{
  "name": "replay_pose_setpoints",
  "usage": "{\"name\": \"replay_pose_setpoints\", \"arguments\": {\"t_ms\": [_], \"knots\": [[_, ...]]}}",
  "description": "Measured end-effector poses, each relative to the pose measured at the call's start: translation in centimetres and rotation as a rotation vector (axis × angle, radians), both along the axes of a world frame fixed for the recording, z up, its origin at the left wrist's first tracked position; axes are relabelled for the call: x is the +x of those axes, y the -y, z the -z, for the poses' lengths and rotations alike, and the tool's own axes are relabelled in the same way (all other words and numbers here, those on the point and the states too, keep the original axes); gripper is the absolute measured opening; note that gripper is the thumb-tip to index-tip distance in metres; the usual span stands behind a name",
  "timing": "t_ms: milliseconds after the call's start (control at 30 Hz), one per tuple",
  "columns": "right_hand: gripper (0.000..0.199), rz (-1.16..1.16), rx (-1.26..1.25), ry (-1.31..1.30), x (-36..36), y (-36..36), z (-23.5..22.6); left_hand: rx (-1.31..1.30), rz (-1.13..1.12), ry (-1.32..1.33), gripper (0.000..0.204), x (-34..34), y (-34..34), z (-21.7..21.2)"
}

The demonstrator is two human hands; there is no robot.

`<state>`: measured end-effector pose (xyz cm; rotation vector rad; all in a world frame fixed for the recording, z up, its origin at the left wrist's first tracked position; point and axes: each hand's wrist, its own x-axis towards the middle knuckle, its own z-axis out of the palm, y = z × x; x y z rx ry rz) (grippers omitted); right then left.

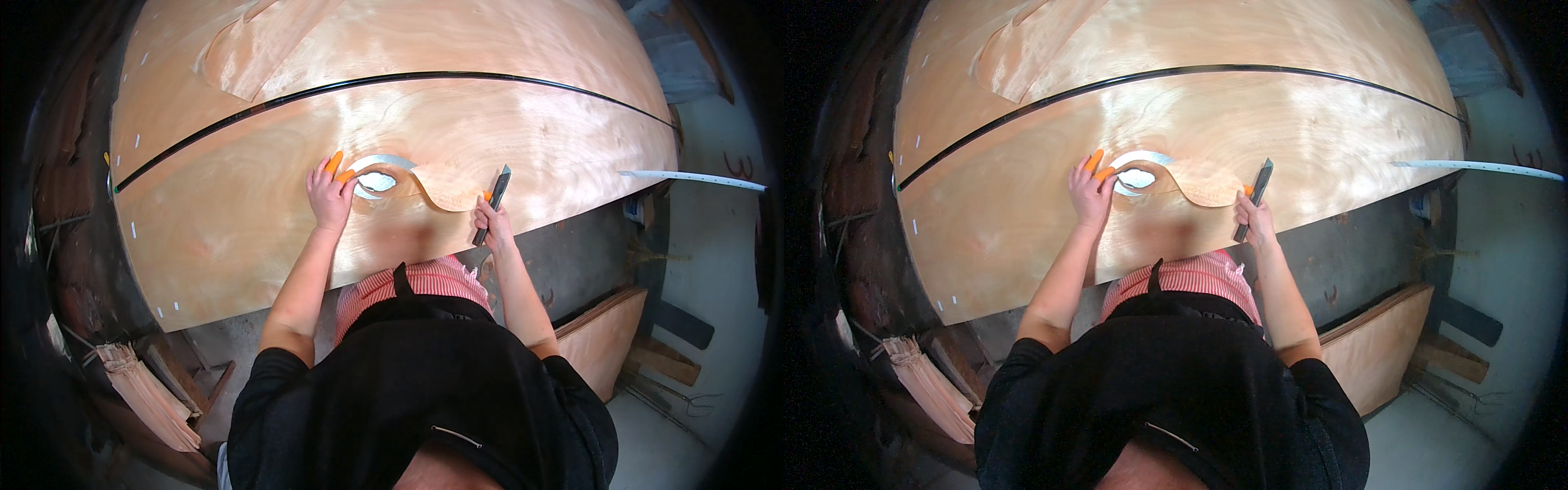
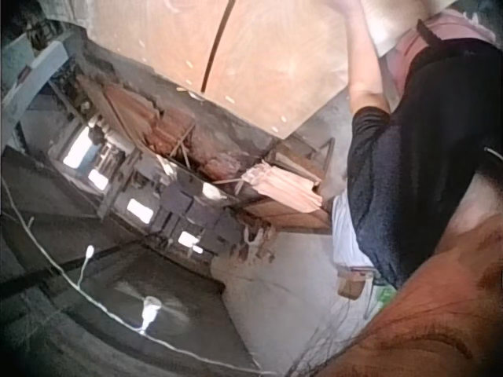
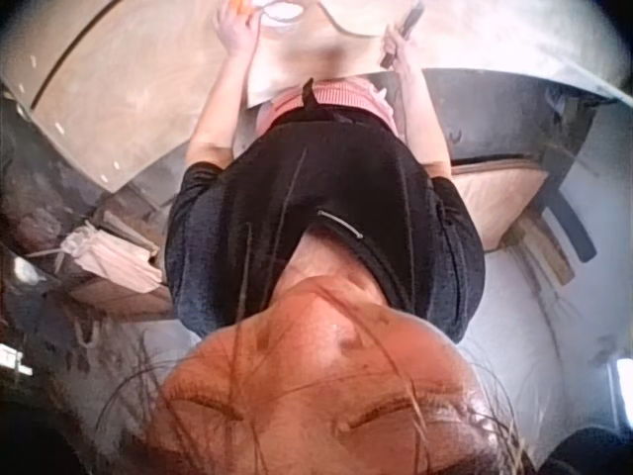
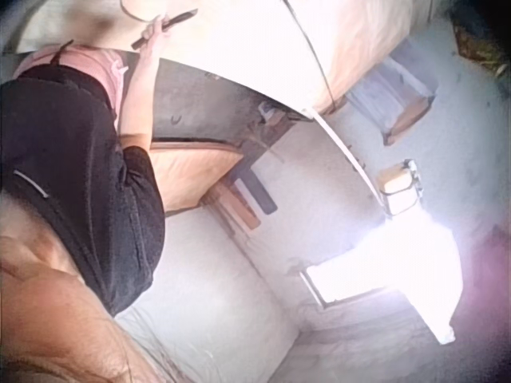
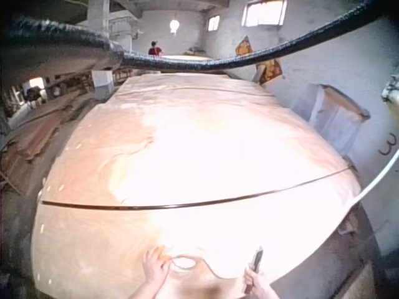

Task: The person uses a utility knife and a long flexible ruler to cut thin sheets of wood veneer on a large workbench. They trace curved lines, cut out shapes, and remove the cut pieces, stacking them on the floor.

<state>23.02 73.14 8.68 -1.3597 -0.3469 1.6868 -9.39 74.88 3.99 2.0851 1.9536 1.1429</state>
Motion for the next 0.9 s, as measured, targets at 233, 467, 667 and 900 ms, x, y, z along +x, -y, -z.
{"name": "replay_pose_setpoints", "arguments": {"t_ms": [233, 467, 667, 900], "knots": [[0.007, -0.107, -0.016, -0.001, -1.0, 0.4, 1.0, -0.06, -0.121, 0.345, 0.011, -2.0, -3.2, -1.3], [0.016, -0.377, 0.027, 0.358, -7.6, -5.0, 2.1, 0.026, -0.513, -0.157, 0.047, -8.2, -2.8, -5.7], [0.015, -0.425, 0.275, 0.612, -9.6, -7.3, 5.1, -0.343, -0.096, -0.218, 0.059, -2.1, 4.3, -0.4], [0.019, -0.506, 0.231, 0.774, -9.5, -7.4, 4.3, -0.35, -0.097, -0.16, 0.063, -2.0, 4.7, 0.0]]}}
